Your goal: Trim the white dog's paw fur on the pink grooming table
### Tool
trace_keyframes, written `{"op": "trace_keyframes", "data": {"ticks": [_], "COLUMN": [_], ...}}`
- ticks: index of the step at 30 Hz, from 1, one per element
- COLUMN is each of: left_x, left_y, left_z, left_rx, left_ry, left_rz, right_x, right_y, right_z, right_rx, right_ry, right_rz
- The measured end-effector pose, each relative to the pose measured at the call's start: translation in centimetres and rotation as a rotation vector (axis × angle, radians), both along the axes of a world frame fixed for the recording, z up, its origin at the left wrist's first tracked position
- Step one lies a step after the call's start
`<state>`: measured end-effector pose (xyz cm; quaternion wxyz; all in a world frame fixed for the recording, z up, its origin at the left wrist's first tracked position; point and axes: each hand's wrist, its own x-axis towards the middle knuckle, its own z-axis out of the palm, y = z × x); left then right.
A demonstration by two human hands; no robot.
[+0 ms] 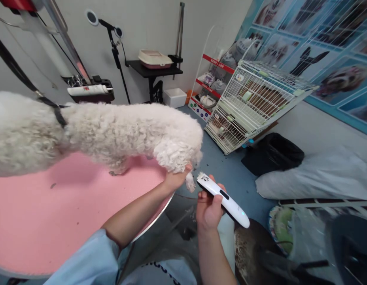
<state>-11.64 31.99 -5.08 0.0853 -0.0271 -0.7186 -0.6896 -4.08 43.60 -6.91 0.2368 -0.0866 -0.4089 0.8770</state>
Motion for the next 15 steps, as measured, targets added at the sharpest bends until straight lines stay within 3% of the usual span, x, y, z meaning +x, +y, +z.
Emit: {"op": "trace_keyframes", "data": {"ticks": [11,15], "left_x": [0.29,0.13], "left_y": [0.24,0.27], "left_z": [0.07,0.04], "left_rx": [0.003,0.011], "left_ry": [-0.024,0.032], "left_rz": [0.063,0.062], "right_x": [0.15,0.63], "right_y": [0.04,0.75], "right_z": [-0.22,-0.53], "right_rx": [-0.072,-0.025], "right_ry": [-0.086,-0.104], "right_rz": [0.11,0.078]}}
